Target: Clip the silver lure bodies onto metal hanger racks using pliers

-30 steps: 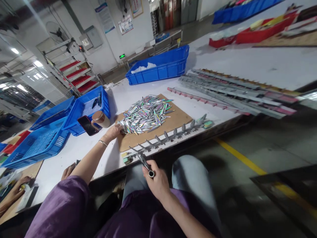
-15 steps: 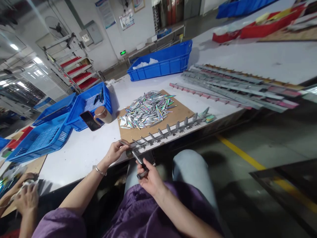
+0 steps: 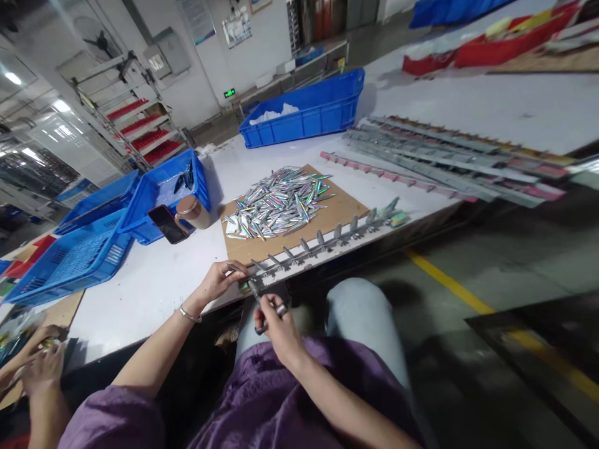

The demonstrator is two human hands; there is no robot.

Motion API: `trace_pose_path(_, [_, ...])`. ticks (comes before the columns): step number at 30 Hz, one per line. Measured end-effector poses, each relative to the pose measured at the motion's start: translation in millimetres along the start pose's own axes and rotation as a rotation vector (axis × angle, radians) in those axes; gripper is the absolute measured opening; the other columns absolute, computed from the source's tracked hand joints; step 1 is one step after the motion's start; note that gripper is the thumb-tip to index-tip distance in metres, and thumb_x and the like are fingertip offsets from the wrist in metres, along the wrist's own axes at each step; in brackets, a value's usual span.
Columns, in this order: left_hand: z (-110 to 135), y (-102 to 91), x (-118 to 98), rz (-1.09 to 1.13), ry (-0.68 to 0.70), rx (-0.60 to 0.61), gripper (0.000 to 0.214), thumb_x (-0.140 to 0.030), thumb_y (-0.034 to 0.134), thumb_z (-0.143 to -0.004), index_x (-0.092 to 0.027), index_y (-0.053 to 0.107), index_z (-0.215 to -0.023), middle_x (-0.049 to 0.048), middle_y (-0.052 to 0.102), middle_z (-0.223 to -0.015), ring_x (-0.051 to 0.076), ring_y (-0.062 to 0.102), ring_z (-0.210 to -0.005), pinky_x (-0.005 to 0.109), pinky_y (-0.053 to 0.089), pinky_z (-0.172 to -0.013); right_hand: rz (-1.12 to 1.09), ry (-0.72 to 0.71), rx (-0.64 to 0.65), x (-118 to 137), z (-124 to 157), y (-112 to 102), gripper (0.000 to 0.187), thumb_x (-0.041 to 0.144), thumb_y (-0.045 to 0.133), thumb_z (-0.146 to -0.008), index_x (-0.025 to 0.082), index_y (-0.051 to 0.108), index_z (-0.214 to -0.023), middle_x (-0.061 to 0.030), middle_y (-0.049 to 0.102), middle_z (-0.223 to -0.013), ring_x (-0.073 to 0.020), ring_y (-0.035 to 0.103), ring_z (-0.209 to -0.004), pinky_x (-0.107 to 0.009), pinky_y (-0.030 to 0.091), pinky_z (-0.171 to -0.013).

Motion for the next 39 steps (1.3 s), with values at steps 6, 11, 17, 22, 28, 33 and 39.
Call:
trace_pose_path(6, [-3,3.1,0,-0.184,0.099,-0.002,0.044,-0.055,0.053,-0.100,-0.017,0.072,-0.091,0.0087,0.075,-0.086,0.019,0.071,-0.083,0.029,0.052,-0.080,1.457,-0.493,-0.078,17,6,2,0.021,0.025,0.050,-0.102,0.017,0.061,-0.117,-0.0118,0.074,-0.094,-0.0244,0.071,-0.086,-0.031,0.043,-0.069])
trace_pose_path(11, [-6,1.1,-2,-0.169,0.034,0.053,0.042,-0.054,0.055,-0.099,-0.016,0.072,-0.092,0.0082,0.076,-0.088,0.017,0.071,-0.080,0.025,0.052,-0.075,1.433,-0.449,-0.077,18,8,3,0.017,0.025,0.049,-0.102,0.017,0.061,-0.112,-0.0122,0.073,-0.097,-0.0235,0.069,-0.089,-0.030,0.042,-0.071])
trace_pose_path(17, [-7,0.2,-5,-0.205,0.053,0.041,0.038,-0.049,0.056,-0.100,-0.015,0.072,-0.091,0.0077,0.076,-0.088,0.017,0.071,-0.080,0.024,0.052,-0.075,0.236,-0.135,0.031,3,-5,-5,0.034,0.056,0.053,-0.095,0.023,0.057,-0.102,0.0008,0.058,-0.071,-0.0156,0.056,-0.061,-0.023,0.034,-0.048])
trace_pose_path(22, [-5,2.2,-2,-0.200,0.043,0.032,0.033,-0.045,0.058,-0.100,-0.016,0.072,-0.092,0.0078,0.076,-0.090,0.017,0.072,-0.084,0.025,0.053,-0.078,0.161,-0.085,0.116,5,-12,-16,0.053,0.069,0.037,-0.095,0.021,0.058,-0.099,0.0019,0.055,-0.064,-0.0138,0.052,-0.050,-0.022,0.028,-0.040])
trace_pose_path(28, [-5,1.3,-3,-0.201,0.001,0.035,0.030,-0.042,0.060,-0.099,-0.016,0.073,-0.092,0.0082,0.077,-0.092,0.017,0.072,-0.083,0.025,0.053,-0.078,1.138,-0.541,-0.045,42,12,-19,0.028,0.032,0.051,-0.100,0.021,0.064,-0.122,-0.0095,0.073,-0.092,-0.0235,0.068,-0.086,-0.032,0.043,-0.074])
trace_pose_path(33, [-5,1.7,-3,-0.190,0.017,0.035,0.030,-0.042,0.060,-0.099,-0.016,0.073,-0.093,0.0088,0.077,-0.093,0.018,0.073,-0.086,0.026,0.054,-0.081,1.688,-0.673,-0.052,51,21,-8,0.030,0.023,0.042,-0.104,0.016,0.065,-0.123,-0.0098,0.071,-0.085,-0.0221,0.066,-0.079,-0.033,0.039,-0.071])
trace_pose_path(39, [-3,2.8,-3,-0.188,0.018,0.024,0.024,-0.038,0.062,-0.098,-0.016,0.073,-0.095,0.0081,0.077,-0.093,0.017,0.073,-0.085,0.026,0.054,-0.080,0.699,-0.219,-0.048,25,4,-8,0.020,0.034,0.059,-0.095,0.021,0.065,-0.109,-0.0044,0.065,-0.078,-0.0189,0.059,-0.074,-0.028,0.039,-0.065])
Point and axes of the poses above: each hand's wrist, its own z-axis away from the middle knuckle, its own y-axis out of the palm, x = y × z, the point moved 2 cm from there along -z, towards the middle knuckle
